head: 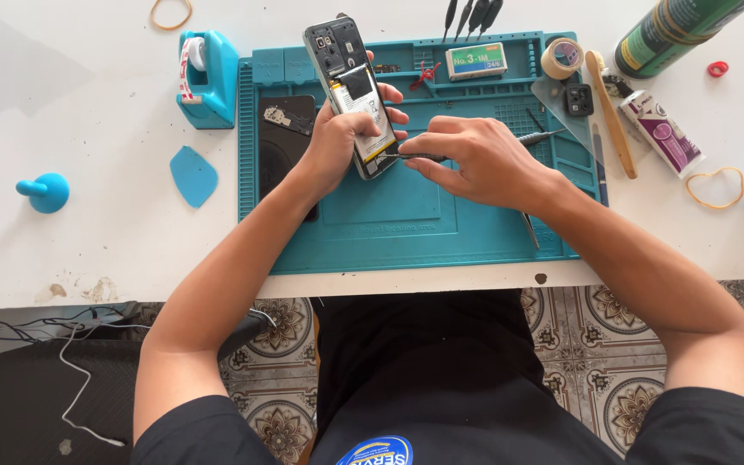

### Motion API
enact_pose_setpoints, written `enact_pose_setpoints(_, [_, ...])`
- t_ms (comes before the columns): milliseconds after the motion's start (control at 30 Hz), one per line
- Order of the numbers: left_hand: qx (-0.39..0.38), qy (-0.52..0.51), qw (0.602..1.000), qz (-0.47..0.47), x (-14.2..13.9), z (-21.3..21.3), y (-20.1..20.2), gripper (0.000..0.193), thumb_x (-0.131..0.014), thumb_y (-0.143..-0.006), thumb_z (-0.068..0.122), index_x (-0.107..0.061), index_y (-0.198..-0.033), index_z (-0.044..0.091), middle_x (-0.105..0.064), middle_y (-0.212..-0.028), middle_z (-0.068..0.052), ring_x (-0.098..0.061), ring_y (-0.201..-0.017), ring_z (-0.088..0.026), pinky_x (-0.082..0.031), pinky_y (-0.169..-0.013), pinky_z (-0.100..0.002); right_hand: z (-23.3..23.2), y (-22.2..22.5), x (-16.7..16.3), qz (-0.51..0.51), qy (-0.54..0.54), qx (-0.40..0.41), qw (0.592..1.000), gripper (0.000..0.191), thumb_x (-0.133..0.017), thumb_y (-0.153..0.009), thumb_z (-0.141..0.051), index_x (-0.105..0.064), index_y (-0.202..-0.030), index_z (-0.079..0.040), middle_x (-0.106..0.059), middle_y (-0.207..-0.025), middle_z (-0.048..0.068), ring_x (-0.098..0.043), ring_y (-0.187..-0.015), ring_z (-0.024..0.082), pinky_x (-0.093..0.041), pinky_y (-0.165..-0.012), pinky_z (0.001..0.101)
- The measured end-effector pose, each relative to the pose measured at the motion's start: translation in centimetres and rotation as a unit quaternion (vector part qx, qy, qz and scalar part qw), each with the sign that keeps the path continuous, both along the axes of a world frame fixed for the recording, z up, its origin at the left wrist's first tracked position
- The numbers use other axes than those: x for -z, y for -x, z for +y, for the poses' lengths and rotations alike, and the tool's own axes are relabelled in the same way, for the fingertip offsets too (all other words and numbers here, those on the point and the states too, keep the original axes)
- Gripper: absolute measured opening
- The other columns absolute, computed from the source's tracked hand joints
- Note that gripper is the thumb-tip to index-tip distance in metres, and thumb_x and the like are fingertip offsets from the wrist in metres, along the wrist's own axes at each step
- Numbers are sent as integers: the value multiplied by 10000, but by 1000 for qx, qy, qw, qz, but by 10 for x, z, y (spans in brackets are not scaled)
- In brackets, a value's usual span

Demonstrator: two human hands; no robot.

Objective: The person uses a screwdriver to remove screws from the back of a smartphone placed on a blue anti-static mat. The person then sets the screwdriver down and picks up a different screwdriver bit.

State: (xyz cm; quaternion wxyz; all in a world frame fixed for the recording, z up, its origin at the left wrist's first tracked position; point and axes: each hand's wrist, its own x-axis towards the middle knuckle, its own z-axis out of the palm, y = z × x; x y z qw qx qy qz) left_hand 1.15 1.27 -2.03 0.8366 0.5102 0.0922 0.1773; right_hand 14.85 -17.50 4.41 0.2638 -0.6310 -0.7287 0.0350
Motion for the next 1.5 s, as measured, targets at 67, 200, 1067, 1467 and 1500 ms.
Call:
enact_pose_setpoints(67, [0, -4, 1000, 4, 0, 0, 0, 913, -451, -792, -100, -173, -1636, 110, -611, -1248, -175, -695, -1100, -271, -654, -942, -445, 0, 0, 2, -1, -3, -6, 1000, 194, -748, -969, -235, -763, -1125, -120, -651, -794, 59, -605, -611, 221, -458, -532, 387])
enact_pose_setpoints(200, [-2, -7, 1000, 7, -1, 1, -1, 947, -450, -774, -101, -133, -1632, 144, -606, -1224, -173, -686, -1076, -266, -650, -924, -441, 1, -1, 6, -15, 14, -4, 1000, 197, -733, -972, -245, -760, -1119, -117, -658, -778, 62, -616, -600, 222, -457, -524, 389])
enact_pose_setpoints(1067, [-2, -6, 1000, 16, -2, 0, -3, 952, -446, -763, -112, -135, -1625, 147, -600, -1207, -177, -683, -1071, -274, -637, -943, -454, -6, -54, -23, -57, 262, 202, 942, 401, -552, -932, -237, -711, -1301, -226, -706, -646, 117, -670, -531, 254, -537, -527, 399])
enact_pose_setpoints(1467, [-1, 2, 1000, 12, 0, 1, -6, 961, -443, -769, -111, -95, -1628, 143, -599, -1201, -174, -684, -1061, -268, -637, -933, -450, -9, -54, -19, -79, 175, 171, 966, 364, -561, -920, -235, -711, -1233, -125, -705, -702, 148, -706, -662, 292, -536, -647, 445])
enact_pose_setpoints(1500, [1, 4, 1000, 12, 0, 0, -6, 961, -442, -772, -109, -87, -1628, 148, -599, -1202, -173, -686, -1061, -266, -638, -934, -445, -9, -53, -18, -87, 198, 180, 960, 383, -547, -920, -227, -709, -1255, -139, -712, -704, 144, -708, -655, 291, -532, -614, 450])
